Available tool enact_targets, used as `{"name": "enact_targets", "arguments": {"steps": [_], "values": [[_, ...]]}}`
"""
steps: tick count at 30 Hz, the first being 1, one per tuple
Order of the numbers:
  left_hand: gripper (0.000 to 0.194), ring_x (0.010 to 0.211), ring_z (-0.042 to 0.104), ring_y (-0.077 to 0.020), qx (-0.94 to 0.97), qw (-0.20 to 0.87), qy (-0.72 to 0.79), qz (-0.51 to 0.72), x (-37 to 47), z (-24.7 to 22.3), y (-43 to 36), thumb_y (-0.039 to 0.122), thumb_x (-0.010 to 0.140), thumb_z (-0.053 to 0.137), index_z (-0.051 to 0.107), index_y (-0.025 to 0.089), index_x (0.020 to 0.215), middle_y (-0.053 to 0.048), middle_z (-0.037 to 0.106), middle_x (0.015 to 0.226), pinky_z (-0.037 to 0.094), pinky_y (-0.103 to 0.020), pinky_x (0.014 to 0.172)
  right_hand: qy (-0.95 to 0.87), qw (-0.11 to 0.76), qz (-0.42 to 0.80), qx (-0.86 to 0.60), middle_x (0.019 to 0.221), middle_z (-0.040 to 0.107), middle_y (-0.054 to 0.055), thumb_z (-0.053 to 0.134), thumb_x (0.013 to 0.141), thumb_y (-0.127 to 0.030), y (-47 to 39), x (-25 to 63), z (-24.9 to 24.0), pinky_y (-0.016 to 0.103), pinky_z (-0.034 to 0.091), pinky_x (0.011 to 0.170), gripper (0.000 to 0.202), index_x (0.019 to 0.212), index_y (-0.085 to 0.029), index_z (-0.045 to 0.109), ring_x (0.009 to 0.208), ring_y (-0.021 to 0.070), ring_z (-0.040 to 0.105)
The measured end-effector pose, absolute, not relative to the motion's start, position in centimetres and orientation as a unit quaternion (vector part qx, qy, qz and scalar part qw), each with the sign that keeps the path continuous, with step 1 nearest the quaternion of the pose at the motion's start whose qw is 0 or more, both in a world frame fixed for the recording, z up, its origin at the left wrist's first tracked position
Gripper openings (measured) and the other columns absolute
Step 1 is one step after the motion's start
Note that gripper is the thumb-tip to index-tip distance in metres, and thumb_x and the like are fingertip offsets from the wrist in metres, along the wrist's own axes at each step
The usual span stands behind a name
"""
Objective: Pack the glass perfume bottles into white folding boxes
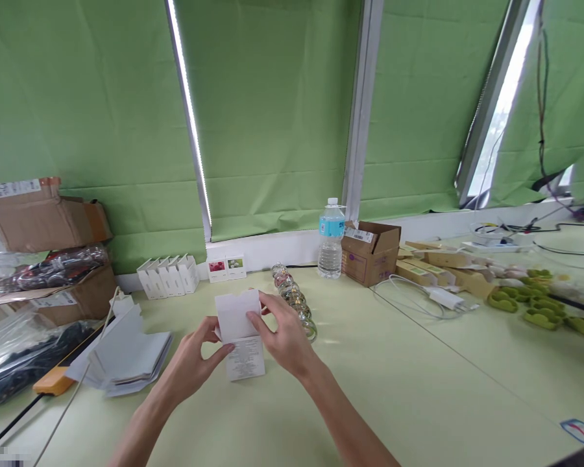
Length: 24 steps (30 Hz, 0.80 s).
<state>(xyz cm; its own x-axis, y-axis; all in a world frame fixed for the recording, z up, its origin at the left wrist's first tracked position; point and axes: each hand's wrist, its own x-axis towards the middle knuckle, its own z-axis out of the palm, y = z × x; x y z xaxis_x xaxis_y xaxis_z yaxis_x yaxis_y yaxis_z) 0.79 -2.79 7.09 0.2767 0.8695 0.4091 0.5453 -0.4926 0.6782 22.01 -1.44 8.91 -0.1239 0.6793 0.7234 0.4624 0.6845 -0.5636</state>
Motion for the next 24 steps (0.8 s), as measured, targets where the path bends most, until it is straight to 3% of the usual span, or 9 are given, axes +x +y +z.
{"name": "enact_targets", "arguments": {"steps": [7,12,18,24], "values": [[0.029,0.092,0.065,-0.0209,0.765,0.219,0.475,0.376,0.95,7.13,-2.83,0.037,0.083,0.059,0.047,0.030,0.109,0.001,0.064,0.106,0.048,-0.032,0.077,-0.741,0.545,0.133,-0.368,0.118,0.062,0.006,0.052,0.091,-0.032,-1.97,21.51,8.91,0.035,0.053,0.087,0.031,0.121,-0.026,0.053,0.101,0.0208,0.060],[0.040,0.089,0.065,-0.0209,0.760,0.212,0.482,0.380,1.01,7.06,-2.80,0.036,0.082,0.060,0.043,0.031,0.118,-0.001,0.064,0.106,0.049,-0.032,0.074,-0.737,0.557,0.112,-0.365,0.135,0.052,0.008,0.052,0.091,-0.032,-2.29,21.37,9.09,0.038,0.051,0.094,0.042,0.132,-0.025,0.047,0.117,0.0236,0.053],[0.041,0.088,0.066,-0.0221,0.762,0.204,0.479,0.385,1.00,6.99,-2.75,0.036,0.081,0.060,0.045,0.029,0.118,-0.003,0.065,0.106,0.049,-0.034,0.073,-0.739,0.566,0.079,-0.357,0.136,0.052,0.007,0.051,0.091,-0.029,-2.35,21.35,9.19,0.039,0.049,0.097,0.049,0.138,-0.027,0.039,0.119,0.0237,0.053],[0.038,0.087,0.066,-0.0219,0.760,0.207,0.483,0.383,1.01,7.24,-2.93,0.035,0.081,0.060,0.046,0.029,0.116,-0.002,0.066,0.106,0.049,-0.033,0.073,-0.747,0.555,0.034,-0.366,0.131,0.056,0.008,0.051,0.091,-0.028,-2.21,21.63,9.22,0.040,0.048,0.097,0.043,0.134,-0.026,0.046,0.116,0.0243,0.055]]}}
